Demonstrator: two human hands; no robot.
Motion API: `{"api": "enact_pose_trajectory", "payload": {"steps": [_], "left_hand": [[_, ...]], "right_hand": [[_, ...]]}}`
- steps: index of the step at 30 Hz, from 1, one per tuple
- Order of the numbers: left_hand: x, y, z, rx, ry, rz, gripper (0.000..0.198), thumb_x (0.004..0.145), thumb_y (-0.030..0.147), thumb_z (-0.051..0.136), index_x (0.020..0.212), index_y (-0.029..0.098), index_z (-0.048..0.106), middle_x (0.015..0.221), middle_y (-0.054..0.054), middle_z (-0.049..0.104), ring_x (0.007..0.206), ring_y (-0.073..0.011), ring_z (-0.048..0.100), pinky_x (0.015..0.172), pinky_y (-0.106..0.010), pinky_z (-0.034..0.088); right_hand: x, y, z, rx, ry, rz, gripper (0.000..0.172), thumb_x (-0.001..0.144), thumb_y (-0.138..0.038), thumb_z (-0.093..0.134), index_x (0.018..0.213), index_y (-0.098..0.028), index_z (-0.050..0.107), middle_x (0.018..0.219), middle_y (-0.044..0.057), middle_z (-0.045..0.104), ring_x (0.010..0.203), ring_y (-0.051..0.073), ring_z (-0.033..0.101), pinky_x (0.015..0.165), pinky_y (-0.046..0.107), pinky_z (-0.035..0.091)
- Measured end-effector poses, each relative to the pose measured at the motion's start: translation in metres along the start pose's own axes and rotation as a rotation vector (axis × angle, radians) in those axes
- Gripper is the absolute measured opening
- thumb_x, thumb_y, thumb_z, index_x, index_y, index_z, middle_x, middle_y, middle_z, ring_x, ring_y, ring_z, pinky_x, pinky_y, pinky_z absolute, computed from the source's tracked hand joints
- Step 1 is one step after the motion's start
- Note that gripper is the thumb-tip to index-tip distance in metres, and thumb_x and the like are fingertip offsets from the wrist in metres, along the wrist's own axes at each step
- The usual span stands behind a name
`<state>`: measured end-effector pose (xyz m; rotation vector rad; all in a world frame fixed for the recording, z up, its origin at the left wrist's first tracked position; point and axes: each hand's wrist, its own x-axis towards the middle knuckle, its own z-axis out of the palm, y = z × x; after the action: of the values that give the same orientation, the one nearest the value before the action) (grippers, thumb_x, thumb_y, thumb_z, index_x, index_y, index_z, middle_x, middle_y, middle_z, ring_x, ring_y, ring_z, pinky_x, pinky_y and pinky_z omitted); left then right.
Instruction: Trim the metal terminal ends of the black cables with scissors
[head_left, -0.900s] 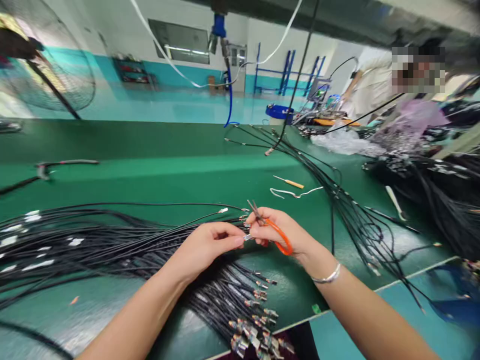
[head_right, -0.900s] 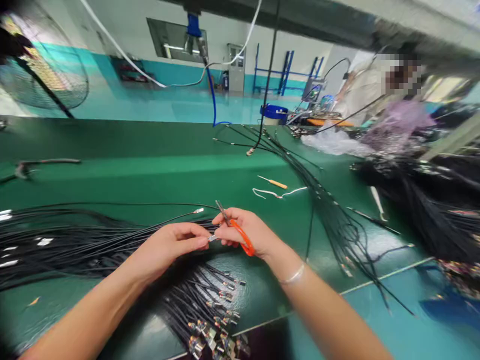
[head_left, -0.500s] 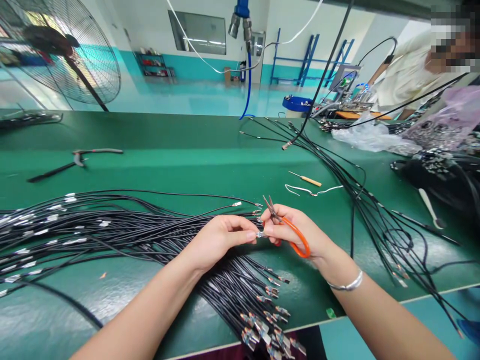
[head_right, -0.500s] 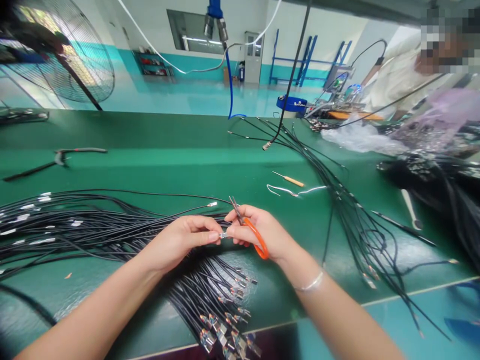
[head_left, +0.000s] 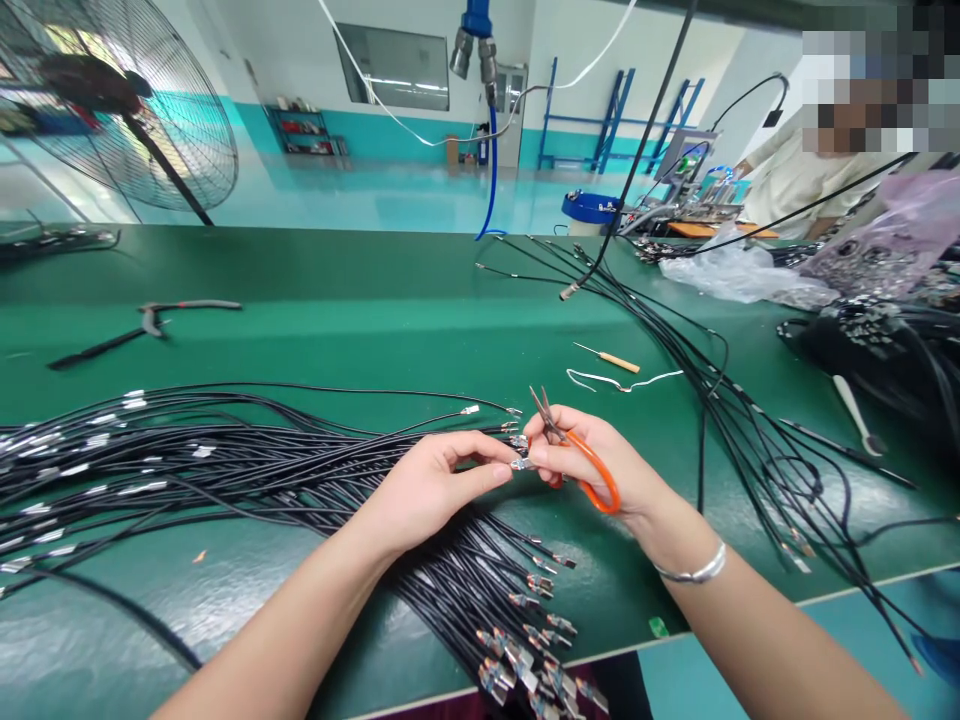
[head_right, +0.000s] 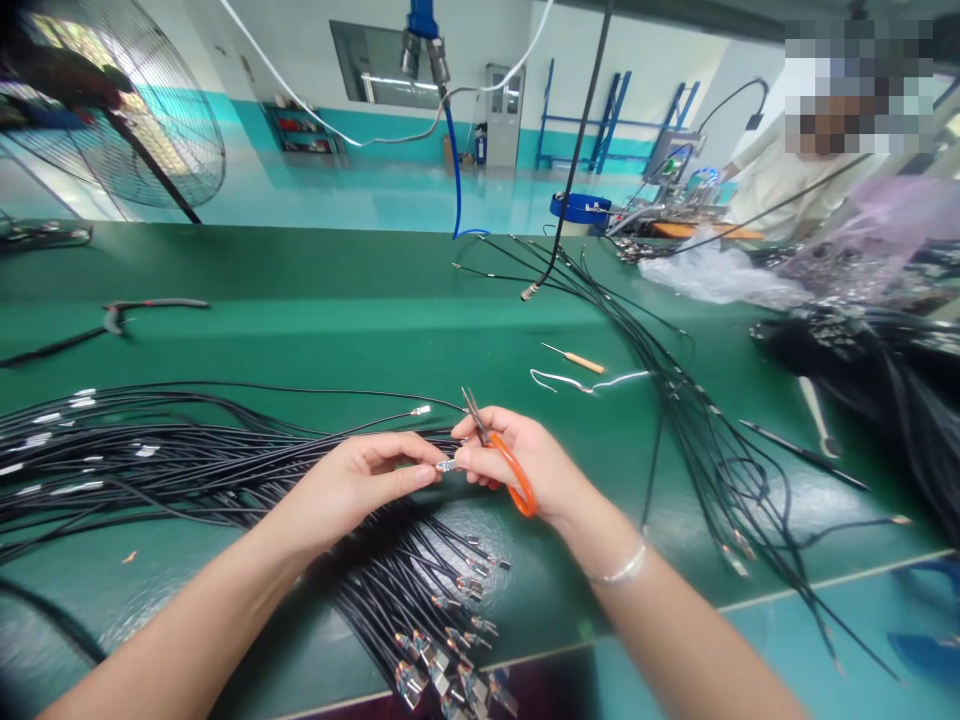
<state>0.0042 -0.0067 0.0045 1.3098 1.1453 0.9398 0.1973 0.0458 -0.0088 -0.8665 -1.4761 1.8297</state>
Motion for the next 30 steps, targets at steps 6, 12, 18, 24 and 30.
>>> {"api": "enact_pose_trajectory", "payload": {"steps": [6,12,18,24,30], "left_hand": [[-0.001,0.002,0.0,0.036,0.011,0.018,0.011,0.079,0.025,0.067,0.085,0.021,0.075,0.084,0.001,0.071,0.079,-0.0126,0.061,0.077,-0.023,0.044],[-0.001,0.004,-0.002,0.138,0.004,0.052,0.015,0.082,0.024,0.061,0.086,0.018,0.075,0.08,0.0,0.069,0.075,-0.0125,0.061,0.073,-0.022,0.044],[-0.004,0.01,0.003,0.302,0.012,0.131,0.018,0.086,0.02,0.056,0.084,0.019,0.074,0.086,0.0,0.071,0.082,-0.0128,0.064,0.077,-0.021,0.044],[-0.002,0.005,0.008,0.401,0.03,0.188,0.017,0.087,0.018,0.056,0.084,0.019,0.073,0.081,0.0,0.069,0.079,-0.0117,0.062,0.075,-0.02,0.045],[-0.003,0.003,0.01,0.454,0.032,0.234,0.018,0.088,0.016,0.055,0.084,0.02,0.072,0.08,0.001,0.068,0.078,-0.0114,0.061,0.075,-0.02,0.044]], "right_hand": [[-0.007,-0.009,-0.01,-0.037,-0.016,-0.015,0.024,0.079,-0.034,0.07,0.092,-0.017,0.06,0.068,-0.003,0.06,0.057,0.007,0.055,0.055,0.018,0.043],[-0.023,-0.019,-0.036,-0.13,-0.391,0.137,0.04,0.079,-0.048,0.065,0.092,-0.01,0.069,0.051,-0.001,0.057,0.042,0.008,0.051,0.04,0.017,0.039],[-0.028,-0.017,-0.042,-0.201,-0.474,0.411,0.035,0.079,-0.043,0.066,0.087,-0.01,0.071,0.049,-0.001,0.056,0.035,0.006,0.047,0.032,0.013,0.035],[-0.031,-0.017,-0.035,-0.184,-0.472,0.434,0.042,0.081,-0.052,0.063,0.089,-0.011,0.071,0.047,-0.003,0.052,0.033,0.004,0.041,0.032,0.012,0.033],[-0.028,-0.012,-0.034,-0.217,-0.475,0.448,0.043,0.082,-0.053,0.062,0.09,-0.012,0.071,0.047,-0.004,0.051,0.032,0.003,0.041,0.031,0.012,0.031]]}}
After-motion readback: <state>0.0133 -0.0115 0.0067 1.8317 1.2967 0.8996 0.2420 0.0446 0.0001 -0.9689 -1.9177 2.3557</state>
